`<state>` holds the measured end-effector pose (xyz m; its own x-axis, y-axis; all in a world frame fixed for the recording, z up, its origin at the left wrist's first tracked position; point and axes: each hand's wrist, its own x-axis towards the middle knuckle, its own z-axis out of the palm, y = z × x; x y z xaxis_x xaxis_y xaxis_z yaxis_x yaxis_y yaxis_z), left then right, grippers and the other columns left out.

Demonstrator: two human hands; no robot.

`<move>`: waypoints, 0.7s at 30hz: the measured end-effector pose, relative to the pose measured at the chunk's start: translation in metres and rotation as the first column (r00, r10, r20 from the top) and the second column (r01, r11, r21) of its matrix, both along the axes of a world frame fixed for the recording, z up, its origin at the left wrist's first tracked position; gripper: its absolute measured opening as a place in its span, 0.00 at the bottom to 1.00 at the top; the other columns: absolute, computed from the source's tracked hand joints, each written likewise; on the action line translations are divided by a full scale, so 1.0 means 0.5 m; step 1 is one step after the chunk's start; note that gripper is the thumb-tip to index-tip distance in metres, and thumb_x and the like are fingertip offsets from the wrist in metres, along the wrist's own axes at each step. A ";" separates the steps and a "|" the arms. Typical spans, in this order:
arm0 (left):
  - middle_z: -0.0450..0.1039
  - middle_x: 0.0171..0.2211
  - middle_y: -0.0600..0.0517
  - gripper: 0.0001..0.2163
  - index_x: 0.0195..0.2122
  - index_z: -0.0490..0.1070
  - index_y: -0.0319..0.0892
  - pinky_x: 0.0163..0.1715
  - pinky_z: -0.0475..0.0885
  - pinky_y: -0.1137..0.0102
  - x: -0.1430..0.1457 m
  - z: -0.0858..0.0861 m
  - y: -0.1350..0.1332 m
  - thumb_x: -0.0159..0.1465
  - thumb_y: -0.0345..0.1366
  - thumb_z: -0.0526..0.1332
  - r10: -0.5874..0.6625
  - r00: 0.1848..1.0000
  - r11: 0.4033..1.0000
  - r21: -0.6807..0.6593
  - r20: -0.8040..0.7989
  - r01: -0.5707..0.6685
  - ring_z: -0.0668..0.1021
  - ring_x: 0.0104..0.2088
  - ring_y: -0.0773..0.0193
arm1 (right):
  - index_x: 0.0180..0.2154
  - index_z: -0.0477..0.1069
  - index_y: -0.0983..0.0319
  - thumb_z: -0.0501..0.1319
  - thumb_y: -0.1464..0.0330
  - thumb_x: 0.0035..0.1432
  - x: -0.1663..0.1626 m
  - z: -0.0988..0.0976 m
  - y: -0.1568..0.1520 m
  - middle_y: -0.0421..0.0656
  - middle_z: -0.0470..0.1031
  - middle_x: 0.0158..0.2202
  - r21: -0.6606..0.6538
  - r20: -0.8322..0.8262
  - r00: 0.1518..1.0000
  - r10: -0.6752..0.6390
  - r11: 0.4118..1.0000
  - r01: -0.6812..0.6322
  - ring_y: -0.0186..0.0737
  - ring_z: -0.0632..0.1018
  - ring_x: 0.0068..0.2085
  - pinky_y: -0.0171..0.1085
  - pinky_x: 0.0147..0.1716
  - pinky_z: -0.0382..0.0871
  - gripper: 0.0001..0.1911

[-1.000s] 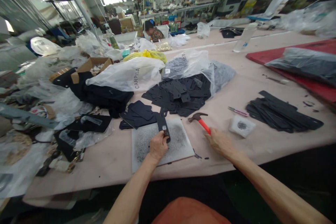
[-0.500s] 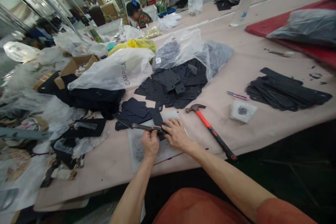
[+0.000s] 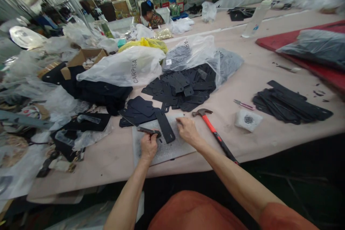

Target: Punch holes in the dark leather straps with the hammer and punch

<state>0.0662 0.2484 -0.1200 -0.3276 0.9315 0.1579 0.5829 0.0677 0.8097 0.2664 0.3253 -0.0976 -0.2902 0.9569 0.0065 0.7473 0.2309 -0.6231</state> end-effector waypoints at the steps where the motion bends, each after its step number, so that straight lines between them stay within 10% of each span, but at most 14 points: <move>1: 0.80 0.37 0.48 0.12 0.39 0.76 0.41 0.42 0.74 0.66 -0.001 0.000 0.001 0.63 0.39 0.54 0.014 1.000 1.000 -0.001 0.009 -0.014 0.80 0.39 0.59 | 0.51 0.69 0.62 0.55 0.69 0.60 -0.006 0.005 0.006 0.51 0.73 0.51 0.022 0.021 1.000 -0.019 1.000 0.018 0.49 0.69 0.52 0.47 0.53 0.57 0.17; 7: 0.80 0.36 0.47 0.14 0.39 0.76 0.41 0.41 0.75 0.64 -0.009 0.000 0.003 0.62 0.40 0.54 0.028 1.000 1.000 0.009 0.014 -0.028 0.81 0.38 0.56 | 0.50 0.68 0.64 0.66 0.54 0.48 -0.100 0.025 0.020 0.57 0.66 0.56 0.087 0.224 0.974 0.026 0.995 -0.046 0.61 0.62 0.58 0.58 0.58 0.45 0.31; 13: 0.81 0.35 0.46 0.14 0.37 0.77 0.42 0.40 0.76 0.63 -0.020 -0.021 0.010 0.61 0.41 0.53 -0.001 1.000 0.998 0.068 -0.002 0.001 0.82 0.38 0.53 | 0.42 0.69 0.63 0.61 0.71 0.47 -0.158 0.027 0.041 0.52 0.74 0.45 0.044 0.238 0.971 0.011 0.999 -0.022 0.52 0.72 0.49 0.47 0.51 0.58 0.16; 21: 0.81 0.36 0.45 0.15 0.38 0.77 0.42 0.40 0.76 0.62 -0.022 -0.016 0.012 0.60 0.41 0.53 -0.011 1.000 0.999 0.039 0.011 0.011 0.82 0.39 0.52 | 0.47 0.67 0.62 0.58 0.76 0.49 -0.124 0.049 0.088 0.48 0.77 0.40 0.009 0.209 0.978 0.002 1.000 -0.004 0.46 0.77 0.41 0.39 0.38 0.64 0.21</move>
